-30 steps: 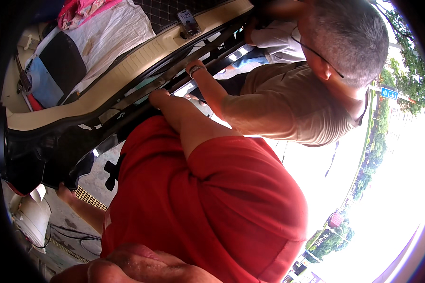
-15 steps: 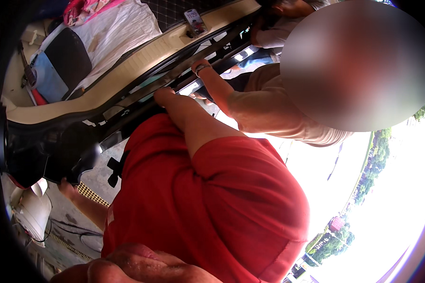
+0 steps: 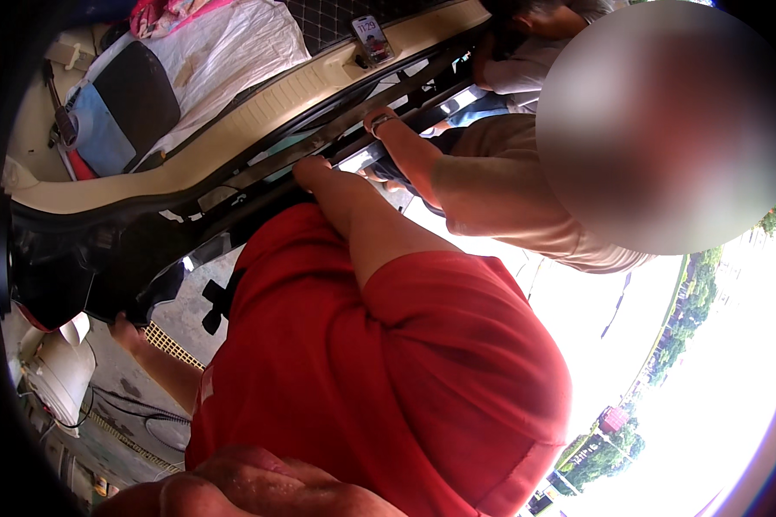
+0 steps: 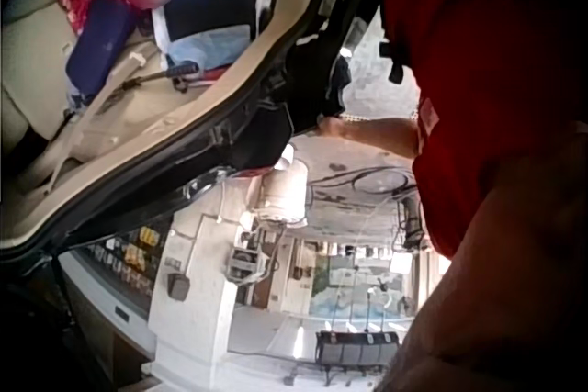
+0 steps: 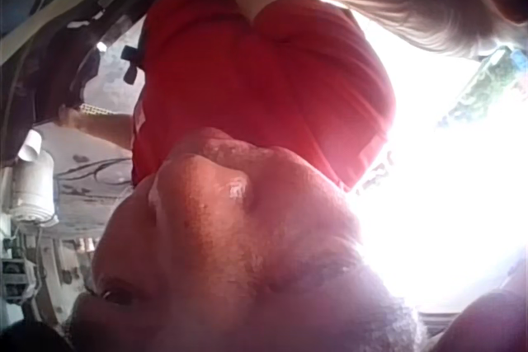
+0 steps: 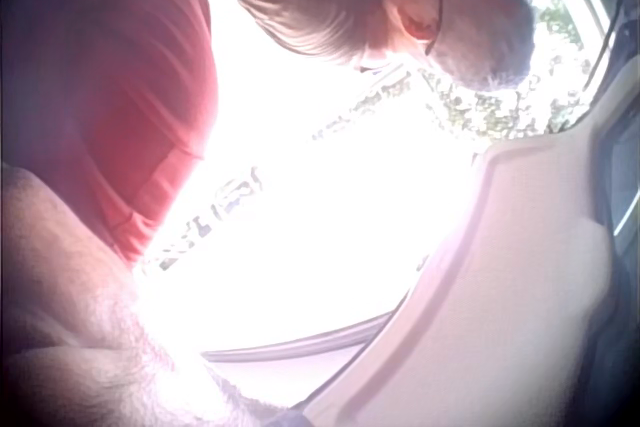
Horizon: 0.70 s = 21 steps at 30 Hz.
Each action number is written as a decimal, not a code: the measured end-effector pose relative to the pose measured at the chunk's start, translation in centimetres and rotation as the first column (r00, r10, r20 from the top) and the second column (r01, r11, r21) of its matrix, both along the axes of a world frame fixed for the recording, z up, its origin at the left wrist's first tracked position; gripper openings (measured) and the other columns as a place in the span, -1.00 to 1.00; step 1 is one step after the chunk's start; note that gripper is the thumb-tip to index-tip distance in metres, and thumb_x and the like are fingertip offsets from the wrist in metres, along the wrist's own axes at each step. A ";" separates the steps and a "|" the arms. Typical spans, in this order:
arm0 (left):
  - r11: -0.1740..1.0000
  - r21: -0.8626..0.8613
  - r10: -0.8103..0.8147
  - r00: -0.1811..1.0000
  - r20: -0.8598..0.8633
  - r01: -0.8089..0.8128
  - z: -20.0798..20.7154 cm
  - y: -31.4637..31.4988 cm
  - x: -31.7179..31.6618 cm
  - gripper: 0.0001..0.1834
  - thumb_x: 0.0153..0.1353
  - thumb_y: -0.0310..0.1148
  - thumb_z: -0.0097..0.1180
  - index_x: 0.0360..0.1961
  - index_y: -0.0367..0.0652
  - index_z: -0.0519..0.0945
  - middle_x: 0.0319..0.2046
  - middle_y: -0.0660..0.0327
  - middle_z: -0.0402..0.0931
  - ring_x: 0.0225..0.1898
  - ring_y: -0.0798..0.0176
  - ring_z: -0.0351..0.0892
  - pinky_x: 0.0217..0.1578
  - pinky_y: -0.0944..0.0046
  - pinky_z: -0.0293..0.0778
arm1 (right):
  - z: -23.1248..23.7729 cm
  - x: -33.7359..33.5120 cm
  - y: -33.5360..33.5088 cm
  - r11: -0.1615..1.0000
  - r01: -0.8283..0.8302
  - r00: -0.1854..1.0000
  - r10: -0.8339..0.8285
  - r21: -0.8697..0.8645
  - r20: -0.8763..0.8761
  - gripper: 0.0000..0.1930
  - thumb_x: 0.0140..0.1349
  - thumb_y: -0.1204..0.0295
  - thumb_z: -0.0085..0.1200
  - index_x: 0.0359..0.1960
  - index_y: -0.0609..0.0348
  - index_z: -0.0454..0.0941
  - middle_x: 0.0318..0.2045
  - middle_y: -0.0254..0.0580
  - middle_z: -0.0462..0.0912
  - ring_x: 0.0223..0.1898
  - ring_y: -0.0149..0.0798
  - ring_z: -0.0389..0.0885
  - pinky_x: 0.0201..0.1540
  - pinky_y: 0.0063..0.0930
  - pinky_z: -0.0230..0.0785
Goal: The person installs a rear bumper onto a car by aligning it with the chassis, pushing the edges into place, and securing it by hand and with a tool near the wheel well and under the trunk.
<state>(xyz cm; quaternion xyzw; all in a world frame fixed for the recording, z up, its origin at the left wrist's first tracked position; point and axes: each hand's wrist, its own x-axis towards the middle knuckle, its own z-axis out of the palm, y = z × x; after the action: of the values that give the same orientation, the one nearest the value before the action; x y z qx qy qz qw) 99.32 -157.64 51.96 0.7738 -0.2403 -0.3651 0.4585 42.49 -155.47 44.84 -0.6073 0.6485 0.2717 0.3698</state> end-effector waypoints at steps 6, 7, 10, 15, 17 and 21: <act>0.999 -0.042 -0.018 0.998 -0.054 0.016 0.9 0.0 -1.1 -0.49 -0.07 -0.54 0.02 -0.01 -0.48 0.34 -0.14 -0.07 0.44 -0.23 0.02 0.51 -0.18 0.16 0.51 | -0.1 -0.2 0.2 0.999 -0.006 1.000 0.007 -0.038 0.010 -0.66 -0.27 0.56 0.21 -0.31 0.24 0.61 -0.22 0.13 0.58 -0.13 0.09 0.56 -0.15 -0.16 0.46; 0.999 -0.034 -0.020 0.999 -0.025 0.019 1.0 -0.1 -1.3 -0.48 -0.07 -0.55 0.02 0.00 -0.48 0.34 -0.14 -0.08 0.44 -0.22 0.02 0.51 -0.17 0.16 0.51 | -0.2 -0.3 0.3 0.999 0.021 1.000 -0.020 -0.048 0.017 -0.66 -0.27 0.56 0.21 -0.31 0.23 0.61 -0.22 0.12 0.58 -0.14 0.09 0.57 -0.15 -0.15 0.45; 1.000 -0.006 -0.019 1.000 0.009 0.019 1.5 -0.3 -1.9 -0.48 -0.08 -0.55 0.02 0.00 -0.48 0.34 -0.14 -0.07 0.44 -0.22 0.02 0.51 -0.17 0.16 0.51 | -0.2 -0.4 0.5 0.998 0.035 0.999 -0.033 -0.054 0.032 -0.65 -0.28 0.55 0.21 -0.31 0.23 0.61 -0.22 0.12 0.58 -0.14 0.09 0.57 -0.17 -0.14 0.46; 1.000 -0.009 -0.023 0.999 -0.049 0.023 0.8 0.0 -0.7 -0.49 -0.08 -0.55 0.04 -0.01 -0.47 0.35 -0.15 -0.07 0.45 -0.24 0.02 0.52 -0.20 0.16 0.53 | 0.2 -0.1 -0.1 1.000 0.000 0.999 0.001 -0.022 0.044 -0.64 -0.30 0.53 0.25 -0.31 0.20 0.62 -0.23 0.12 0.58 -0.15 0.09 0.57 -0.22 -0.13 0.48; 1.000 0.008 -0.009 1.000 -0.018 0.009 0.9 -0.1 -1.0 -0.50 -0.08 -0.55 0.06 -0.02 -0.47 0.37 -0.16 -0.07 0.45 -0.25 0.02 0.52 -0.23 0.16 0.54 | 0.2 -0.2 0.0 1.000 -0.007 0.999 0.008 -0.019 0.045 -0.62 -0.32 0.52 0.28 -0.32 0.19 0.62 -0.23 0.10 0.59 -0.16 0.09 0.57 -0.24 -0.13 0.49; 0.999 -0.006 -0.032 0.999 -0.021 0.032 1.4 -0.3 -2.0 -0.51 -0.09 -0.56 0.07 -0.05 -0.48 0.38 -0.17 -0.07 0.46 -0.25 0.02 0.52 -0.24 0.16 0.55 | -0.4 -0.4 0.1 0.999 0.007 1.000 -0.006 -0.042 0.016 -0.62 -0.33 0.52 0.29 -0.32 0.19 0.62 -0.24 0.08 0.59 -0.15 0.08 0.58 -0.23 -0.11 0.49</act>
<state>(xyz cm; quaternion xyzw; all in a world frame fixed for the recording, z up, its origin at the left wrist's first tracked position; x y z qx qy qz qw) 97.30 -157.94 53.34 0.7646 -0.2486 -0.3799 0.4574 42.11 -155.34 44.49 -0.6150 0.6531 0.2518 0.3631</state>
